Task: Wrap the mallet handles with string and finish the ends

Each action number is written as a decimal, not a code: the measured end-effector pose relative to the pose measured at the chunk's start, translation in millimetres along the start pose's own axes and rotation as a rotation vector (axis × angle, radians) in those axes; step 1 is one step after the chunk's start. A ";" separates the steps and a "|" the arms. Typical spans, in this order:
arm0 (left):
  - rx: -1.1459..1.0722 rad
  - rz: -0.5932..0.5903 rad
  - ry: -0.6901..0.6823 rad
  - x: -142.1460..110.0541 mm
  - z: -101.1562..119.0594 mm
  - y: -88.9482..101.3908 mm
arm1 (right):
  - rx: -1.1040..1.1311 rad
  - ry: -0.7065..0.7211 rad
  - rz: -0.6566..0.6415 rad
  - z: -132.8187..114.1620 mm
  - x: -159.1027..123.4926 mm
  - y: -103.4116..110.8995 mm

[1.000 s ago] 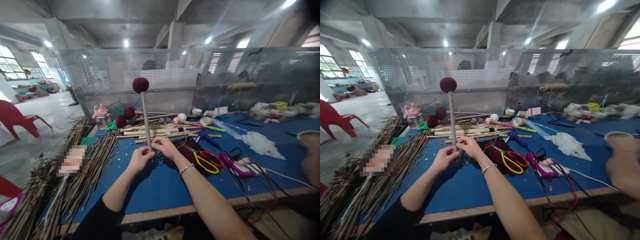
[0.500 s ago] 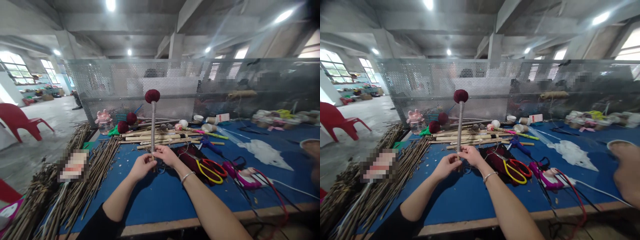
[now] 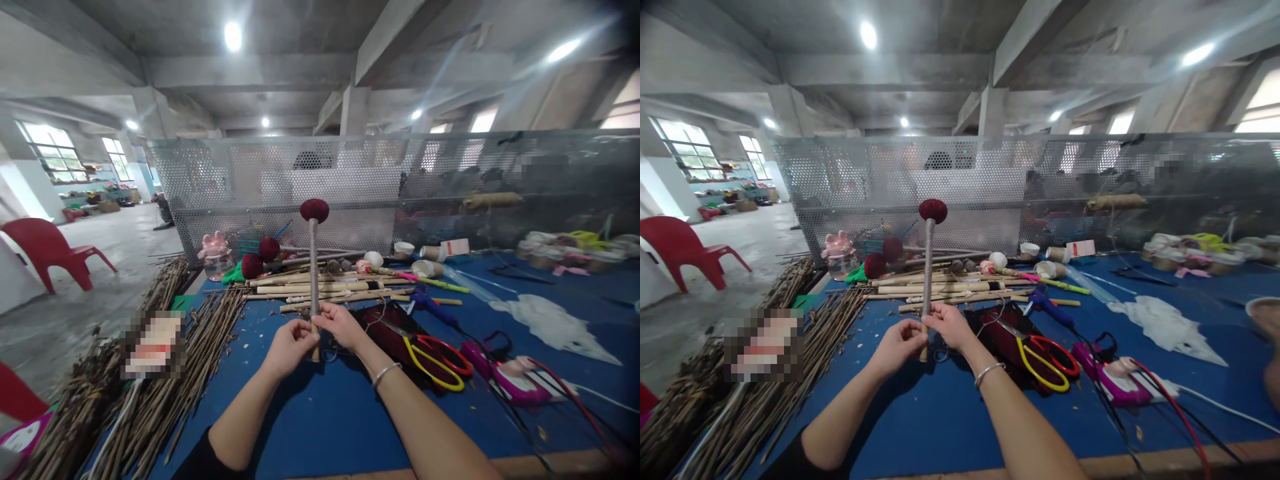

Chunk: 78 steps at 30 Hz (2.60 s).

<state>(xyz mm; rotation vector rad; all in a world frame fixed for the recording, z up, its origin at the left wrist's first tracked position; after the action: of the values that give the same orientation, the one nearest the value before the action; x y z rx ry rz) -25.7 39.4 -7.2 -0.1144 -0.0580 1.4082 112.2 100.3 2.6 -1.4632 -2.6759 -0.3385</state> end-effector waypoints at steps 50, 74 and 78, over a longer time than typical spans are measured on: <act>0.070 0.002 0.017 -4.0 3.4 -0.2 | 0.017 -0.027 -0.106 -4.5 -4.0 4.7; -0.030 -0.148 -0.025 -5.0 6.5 -6.5 | 0.218 -0.034 -0.177 -14.4 -8.8 -1.9; -0.040 -0.210 0.070 -9.6 12.8 -6.8 | 0.200 -0.041 -0.188 -10.1 -8.7 -2.7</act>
<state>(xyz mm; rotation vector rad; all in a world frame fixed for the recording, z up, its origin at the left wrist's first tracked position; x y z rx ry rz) -22.0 29.4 6.5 -0.1859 -0.0389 1.1926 114.3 89.4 10.5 -1.1809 -2.7907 -0.0483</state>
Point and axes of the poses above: each hand's wrist, its own x-axis towards the middle knuckle, its own y-axis out of the back of the hand, z = x × y, the point moved 2 cm from there along x, towards the middle knuckle, and after that the axes turned 2 degrees about -z, right-handed, at the moved point
